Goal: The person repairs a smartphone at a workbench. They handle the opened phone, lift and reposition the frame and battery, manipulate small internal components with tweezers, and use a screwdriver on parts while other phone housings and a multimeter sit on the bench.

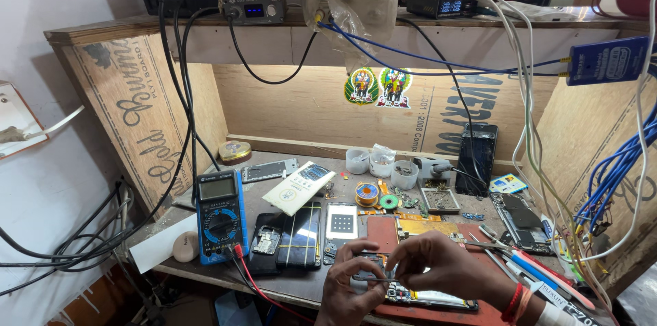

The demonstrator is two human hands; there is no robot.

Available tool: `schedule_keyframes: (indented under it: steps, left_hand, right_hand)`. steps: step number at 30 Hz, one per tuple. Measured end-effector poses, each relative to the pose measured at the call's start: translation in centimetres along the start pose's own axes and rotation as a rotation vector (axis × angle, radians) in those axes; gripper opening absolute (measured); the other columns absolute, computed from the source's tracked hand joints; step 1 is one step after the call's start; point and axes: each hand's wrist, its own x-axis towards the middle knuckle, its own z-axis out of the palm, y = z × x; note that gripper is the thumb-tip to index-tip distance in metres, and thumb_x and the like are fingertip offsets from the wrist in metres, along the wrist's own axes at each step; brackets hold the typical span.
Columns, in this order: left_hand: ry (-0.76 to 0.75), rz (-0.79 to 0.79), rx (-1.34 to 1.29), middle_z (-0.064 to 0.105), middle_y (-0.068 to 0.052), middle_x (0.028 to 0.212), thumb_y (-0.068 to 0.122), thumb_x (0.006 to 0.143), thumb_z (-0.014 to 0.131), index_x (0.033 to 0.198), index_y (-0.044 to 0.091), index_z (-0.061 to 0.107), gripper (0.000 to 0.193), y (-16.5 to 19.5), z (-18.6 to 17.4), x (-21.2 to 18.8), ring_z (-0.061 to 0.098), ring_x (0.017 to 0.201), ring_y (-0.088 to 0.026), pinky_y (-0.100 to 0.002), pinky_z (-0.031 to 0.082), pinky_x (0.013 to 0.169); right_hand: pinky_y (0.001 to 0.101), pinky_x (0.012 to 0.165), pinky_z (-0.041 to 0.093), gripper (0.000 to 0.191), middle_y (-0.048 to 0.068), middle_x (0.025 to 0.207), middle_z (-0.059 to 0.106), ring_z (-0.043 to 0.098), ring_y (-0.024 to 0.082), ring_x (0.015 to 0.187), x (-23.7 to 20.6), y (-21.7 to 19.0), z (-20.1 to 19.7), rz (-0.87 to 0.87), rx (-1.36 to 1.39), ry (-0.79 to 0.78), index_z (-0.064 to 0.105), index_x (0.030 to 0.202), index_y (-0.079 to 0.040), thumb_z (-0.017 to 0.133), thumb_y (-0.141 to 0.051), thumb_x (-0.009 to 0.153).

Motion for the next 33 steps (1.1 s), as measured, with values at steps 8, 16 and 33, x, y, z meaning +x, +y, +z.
schedule_keyframes:
  steps: [8,16,33]
  left_hand:
    - [0.046,-0.071,0.037,0.032,-0.020,0.162,0.011,0.069,0.086,0.082,0.014,0.079,0.015,0.9,0.2,0.3,0.029,0.156,-0.039,-0.058,0.026,0.120]
    - [0.007,-0.026,-0.049,0.023,-0.022,0.166,0.009,0.074,0.088,0.112,0.011,0.075,0.041,1.3,0.3,0.4,0.036,0.151,-0.038,-0.049,0.033,0.119]
    - [-0.029,-0.340,-0.484,0.068,-0.010,0.087,0.015,0.105,0.053,0.131,0.001,0.048,0.031,-0.2,1.2,0.3,0.063,0.056,-0.009,-0.022,0.049,0.047]
  right_hand:
    - [0.0290,0.070,0.063,0.043,0.001,0.082,0.080,0.079,0.012,0.075,-1.2,-0.2,1.7,-0.267,-0.608,0.268,0.077,0.117,-0.016,0.080,-0.002,0.076]
    - [0.0354,0.067,0.060,0.048,0.003,0.082,0.073,0.073,0.018,0.075,-1.6,2.5,1.9,-0.499,-0.794,0.370,0.072,0.122,-0.014,0.079,-0.003,0.076]
    - [0.0365,0.076,0.063,0.037,0.006,0.097,0.079,0.078,0.023,0.089,-1.3,6.2,3.3,-0.510,-0.820,0.570,0.073,0.115,-0.014,0.083,-0.011,0.080]
